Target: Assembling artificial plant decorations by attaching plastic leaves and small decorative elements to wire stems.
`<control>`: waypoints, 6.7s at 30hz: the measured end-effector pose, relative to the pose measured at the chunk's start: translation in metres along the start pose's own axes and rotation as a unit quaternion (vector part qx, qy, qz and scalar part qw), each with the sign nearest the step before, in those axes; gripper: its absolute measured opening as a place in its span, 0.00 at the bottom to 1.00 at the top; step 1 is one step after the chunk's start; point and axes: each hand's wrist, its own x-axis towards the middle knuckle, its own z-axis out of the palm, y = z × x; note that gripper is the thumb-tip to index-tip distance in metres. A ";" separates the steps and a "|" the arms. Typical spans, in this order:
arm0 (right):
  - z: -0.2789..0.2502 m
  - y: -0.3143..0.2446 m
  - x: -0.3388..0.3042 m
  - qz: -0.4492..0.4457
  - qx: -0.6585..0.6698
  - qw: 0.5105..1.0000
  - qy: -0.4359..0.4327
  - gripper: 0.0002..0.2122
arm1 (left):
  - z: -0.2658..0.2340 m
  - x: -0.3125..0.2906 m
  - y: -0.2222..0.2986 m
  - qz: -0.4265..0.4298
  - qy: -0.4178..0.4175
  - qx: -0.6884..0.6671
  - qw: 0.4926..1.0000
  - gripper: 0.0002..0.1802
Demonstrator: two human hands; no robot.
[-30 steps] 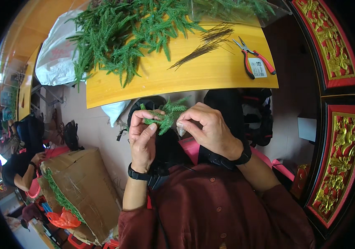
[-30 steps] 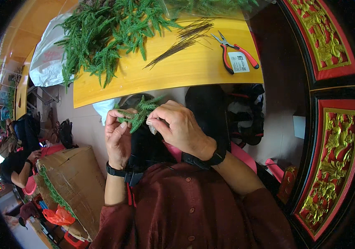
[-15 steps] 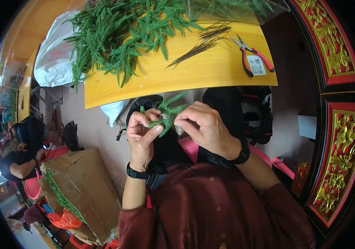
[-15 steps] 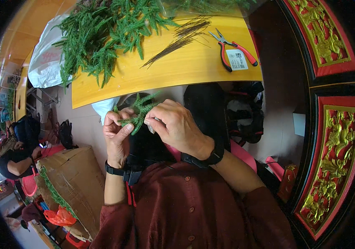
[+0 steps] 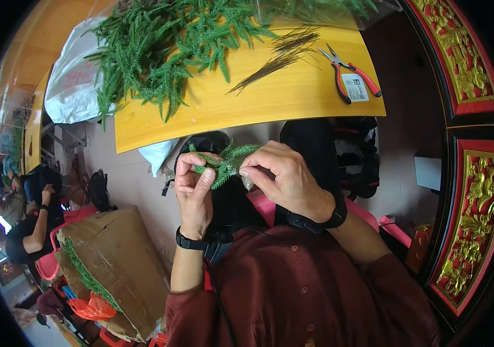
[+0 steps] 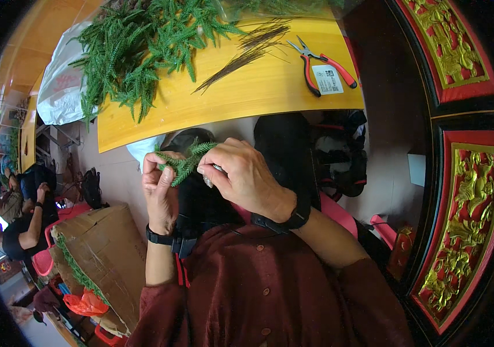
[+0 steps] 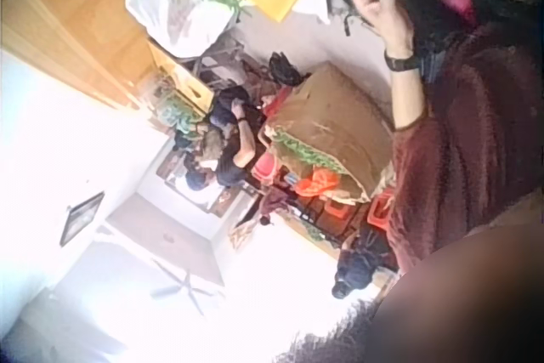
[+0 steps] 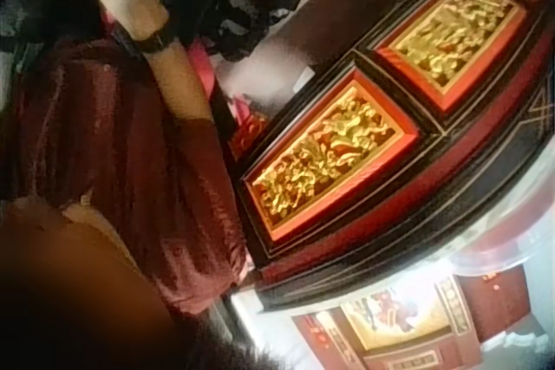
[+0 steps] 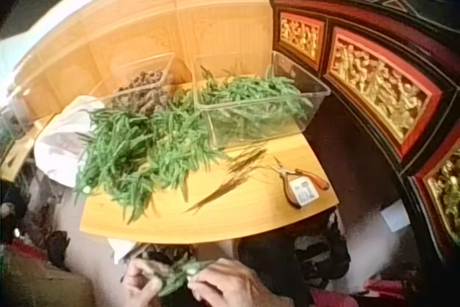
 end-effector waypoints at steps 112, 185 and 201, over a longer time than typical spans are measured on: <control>0.005 0.006 -0.007 0.135 0.076 0.986 -0.056 0.31 | -0.007 -0.014 -0.032 0.043 0.029 0.263 0.963 0.05; 0.032 0.002 0.005 0.211 0.179 0.961 0.004 0.03 | -0.002 -0.007 -0.010 -0.161 0.073 0.046 0.983 0.05; 0.005 -0.008 0.028 -0.129 -0.095 0.987 -0.007 0.03 | -0.002 0.008 0.008 -0.258 0.033 0.039 0.965 0.06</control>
